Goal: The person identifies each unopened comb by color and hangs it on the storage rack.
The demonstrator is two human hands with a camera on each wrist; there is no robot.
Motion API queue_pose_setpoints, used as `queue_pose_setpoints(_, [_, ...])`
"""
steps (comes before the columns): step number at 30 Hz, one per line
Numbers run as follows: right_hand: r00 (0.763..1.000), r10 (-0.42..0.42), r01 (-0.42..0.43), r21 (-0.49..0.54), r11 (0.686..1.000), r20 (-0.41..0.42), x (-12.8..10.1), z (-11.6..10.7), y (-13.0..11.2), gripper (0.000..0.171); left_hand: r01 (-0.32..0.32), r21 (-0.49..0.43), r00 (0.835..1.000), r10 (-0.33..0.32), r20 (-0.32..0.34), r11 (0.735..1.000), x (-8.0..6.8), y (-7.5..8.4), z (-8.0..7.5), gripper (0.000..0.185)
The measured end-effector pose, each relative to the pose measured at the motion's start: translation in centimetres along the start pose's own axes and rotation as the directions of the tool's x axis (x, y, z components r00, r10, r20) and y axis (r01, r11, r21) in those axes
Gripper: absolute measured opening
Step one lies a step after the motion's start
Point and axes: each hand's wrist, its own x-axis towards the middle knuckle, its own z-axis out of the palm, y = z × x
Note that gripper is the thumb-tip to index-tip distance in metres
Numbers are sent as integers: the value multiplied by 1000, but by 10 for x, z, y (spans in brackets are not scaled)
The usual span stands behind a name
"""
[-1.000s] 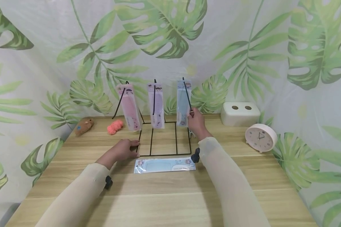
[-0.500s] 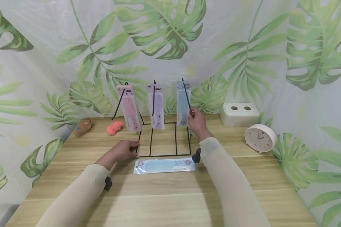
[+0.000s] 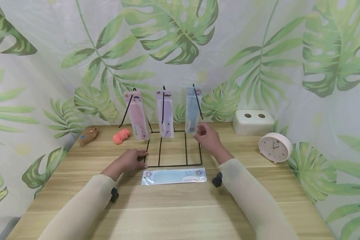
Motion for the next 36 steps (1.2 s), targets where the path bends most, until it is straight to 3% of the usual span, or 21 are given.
queue_pose_setpoints(3, [981, -103, 124, -124, 984, 165, -21, 8, 3, 52, 0, 0, 1000, 0, -2, 1000, 0, 0, 1, 68])
queue_pose_setpoints(8, [891, -183, 301, -242, 922, 415, -50, 18, 9, 55, -1, -5, 1000, 1, -1, 1000, 0, 1, 1, 68])
queue_pose_setpoints(12, [839, -186, 371, -290, 882, 511, -63, 25, 12, 53, -5, 2, 1000, 5, -8, 1000, 0, 1, 1, 67])
queue_pose_setpoints(17, [797, -200, 447, -335, 830, 569, -72, 31, 18, 50, -3, 0, 1000, 3, -7, 1000, -1, 0, 1, 66])
queue_pose_setpoints(25, [770, -227, 506, -355, 786, 596, -77, 34, 21, 52, -20, 5, 1000, 20, -13, 1000, -1, 1, 0, 66])
queue_pose_setpoints(36, [753, -183, 483, -342, 806, 632, -97, 27, 18, 59, -9, 7, 1000, 10, -12, 1000, 0, 1, 1, 66])
